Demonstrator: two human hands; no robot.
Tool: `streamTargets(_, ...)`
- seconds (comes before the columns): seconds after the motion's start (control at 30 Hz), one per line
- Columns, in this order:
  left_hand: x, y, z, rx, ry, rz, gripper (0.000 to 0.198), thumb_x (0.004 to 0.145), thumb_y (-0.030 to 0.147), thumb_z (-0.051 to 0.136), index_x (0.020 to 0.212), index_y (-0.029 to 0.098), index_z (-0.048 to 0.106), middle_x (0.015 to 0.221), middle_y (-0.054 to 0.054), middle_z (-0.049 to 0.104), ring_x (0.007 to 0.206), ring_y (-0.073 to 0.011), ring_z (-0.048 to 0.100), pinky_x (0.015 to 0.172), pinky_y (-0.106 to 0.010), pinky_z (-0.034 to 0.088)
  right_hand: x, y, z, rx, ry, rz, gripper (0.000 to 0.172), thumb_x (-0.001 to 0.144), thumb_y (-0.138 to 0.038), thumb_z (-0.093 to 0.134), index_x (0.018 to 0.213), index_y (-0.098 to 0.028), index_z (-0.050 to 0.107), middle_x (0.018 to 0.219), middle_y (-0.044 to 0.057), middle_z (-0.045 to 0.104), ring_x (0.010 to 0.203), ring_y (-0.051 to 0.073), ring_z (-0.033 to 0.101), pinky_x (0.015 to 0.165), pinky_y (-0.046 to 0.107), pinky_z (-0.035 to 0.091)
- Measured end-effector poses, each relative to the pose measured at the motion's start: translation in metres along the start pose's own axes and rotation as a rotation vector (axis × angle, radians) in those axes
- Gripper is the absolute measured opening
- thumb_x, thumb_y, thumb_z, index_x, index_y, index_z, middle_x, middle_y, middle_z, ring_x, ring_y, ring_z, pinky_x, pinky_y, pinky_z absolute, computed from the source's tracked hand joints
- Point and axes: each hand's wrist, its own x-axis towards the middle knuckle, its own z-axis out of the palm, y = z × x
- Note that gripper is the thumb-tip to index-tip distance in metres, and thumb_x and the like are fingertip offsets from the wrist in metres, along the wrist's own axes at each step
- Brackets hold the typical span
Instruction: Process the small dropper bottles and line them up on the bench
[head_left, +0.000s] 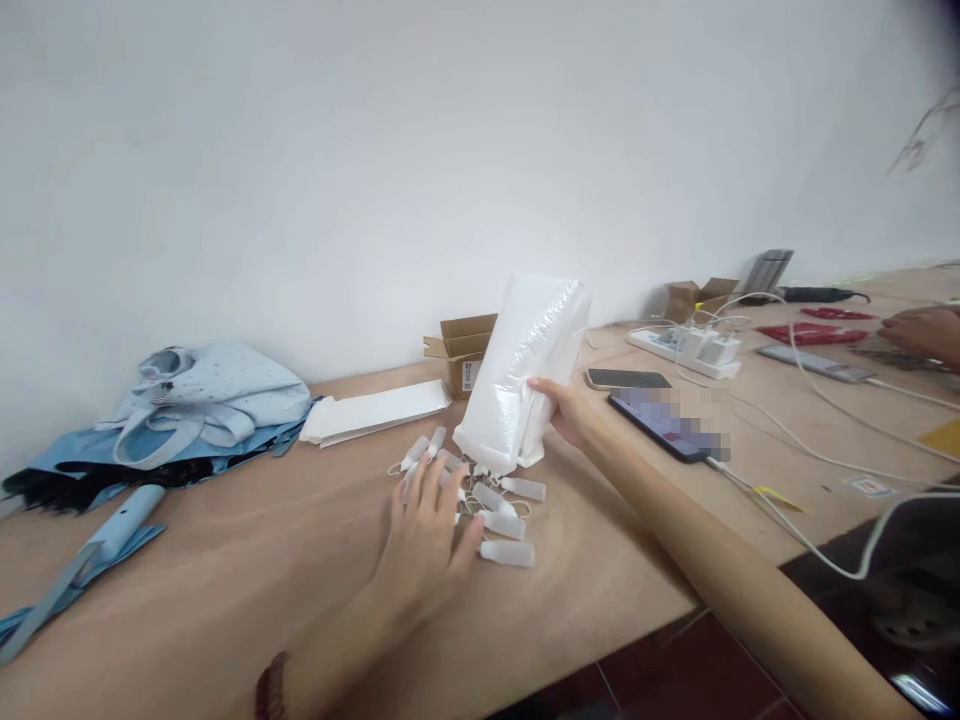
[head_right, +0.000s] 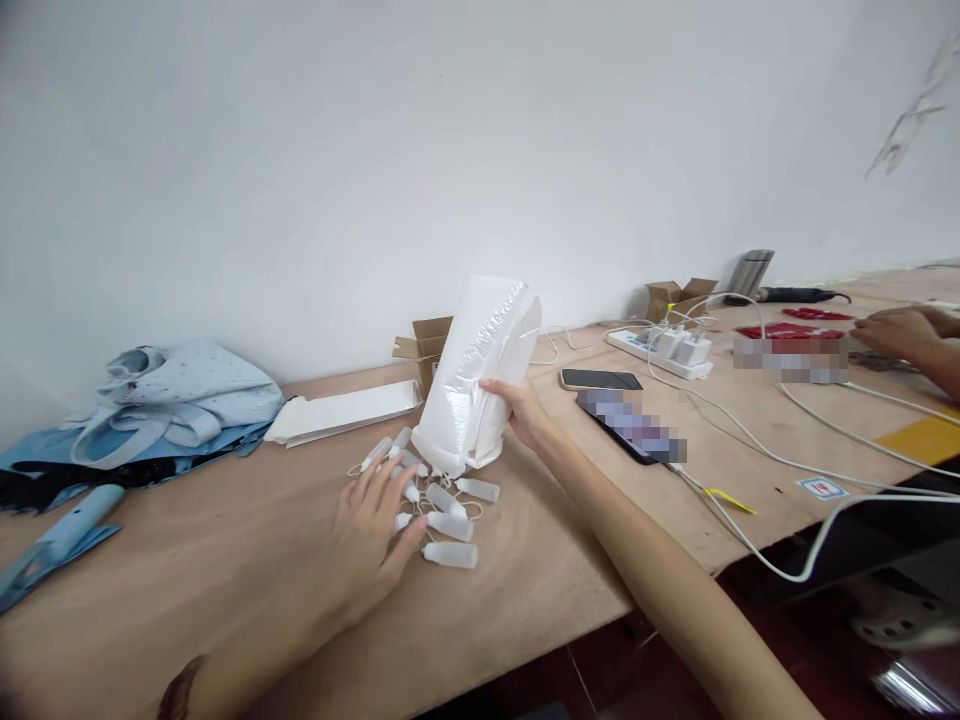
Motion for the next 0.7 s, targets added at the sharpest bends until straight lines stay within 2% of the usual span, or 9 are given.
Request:
streamTargets(0.1,-0.007,0.014,0.001,0.043,-0.013,0.130,0.056,0.087,0.050,0.043,0.133,0.019,0.042,0.144,-0.015,0.036,0.135,-0.0386,0.021,0.099,-0.060,0.026,0.001,0.001,-0.002,-0.002,0.007,-0.006,0.059,0.065,-0.027,0.073,0.121,-0.021,0.056,0.110,0.004,0.068,0.112,0.029,0.056,0.100,0.043,0.043)
streamTargets(0.17,-0.004,0.018,0.006,0.074,-0.025,0.131,0.064,0.083,0.057,0.047,0.132,0.017,0.044,0.143,-0.018,0.037,0.134,-0.0423,0.021,0.097,-0.063,0.026,0.001,0.002,-0.002,-0.007,0.014,0.001,0.057,0.065,-0.027,0.073,0.120,-0.021,0.057,0.110,0.004,0.067,0.111,0.029,0.057,0.099,0.043,0.044)
streamTargets(0.27,0.012,0.013,0.015,0.114,-0.003,0.085,0.064,0.082,0.057,0.049,0.131,0.014,0.044,0.141,-0.020,0.038,0.134,-0.0424,0.022,0.098,-0.064,0.025,0.000,0.002,-0.001,0.000,0.020,0.002,0.056,0.066,-0.027,0.073,0.119,-0.021,0.058,0.112,0.004,0.066,0.111,0.029,0.057,0.099,0.042,0.044)
streamTargets(0.43,0.033,-0.004,0.022,0.064,0.032,0.100,0.057,0.083,0.055,0.050,0.121,0.012,0.050,0.136,-0.021,0.043,0.133,-0.0393,0.026,0.100,-0.058,0.030,-0.001,0.000,-0.001,-0.015,0.014,-0.020,0.056,0.065,-0.025,0.074,0.119,-0.022,0.057,0.116,0.004,0.065,0.113,0.029,0.056,0.099,0.042,0.044)
streamTargets(0.5,0.036,-0.009,0.020,-0.011,0.076,0.115,0.052,0.083,0.054,0.052,0.115,0.014,0.052,0.132,-0.020,0.048,0.130,-0.0385,0.032,0.100,-0.057,0.030,-0.001,0.000,-0.001,-0.022,0.017,-0.046,0.057,0.064,-0.025,0.074,0.118,-0.022,0.057,0.117,0.004,0.065,0.113,0.028,0.056,0.099,0.042,0.044)
streamTargets(0.57,0.040,-0.012,0.014,-0.149,0.166,0.123,0.040,0.085,0.046,0.052,0.111,0.016,0.053,0.124,-0.016,0.054,0.125,-0.0339,0.040,0.101,-0.053,0.031,-0.001,0.000,0.000,-0.035,0.021,-0.062,0.057,0.064,-0.025,0.073,0.118,-0.022,0.057,0.116,0.004,0.065,0.112,0.028,0.056,0.098,0.042,0.043)
streamTargets(0.63,0.050,-0.016,0.006,-0.344,0.266,0.068,0.034,0.086,0.038,0.052,0.114,0.018,0.050,0.120,-0.014,0.055,0.121,-0.0286,0.044,0.101,-0.047,0.035,-0.002,0.001,0.003,-0.049,0.011,-0.074,0.057,0.064,-0.026,0.073,0.118,-0.021,0.057,0.115,0.005,0.065,0.112,0.029,0.056,0.098,0.043,0.043)
streamTargets(0.7,0.068,-0.020,0.000,-0.564,0.285,-0.067,0.051,0.081,0.040,0.061,0.124,0.020,0.042,0.130,-0.014,0.048,0.125,-0.0291,0.040,0.098,-0.045,0.038,-0.004,0.001,0.008,-0.061,-0.025,-0.076,0.057,0.064,-0.027,0.072,0.118,-0.021,0.057,0.113,0.006,0.066,0.111,0.029,0.056,0.097,0.044,0.043)
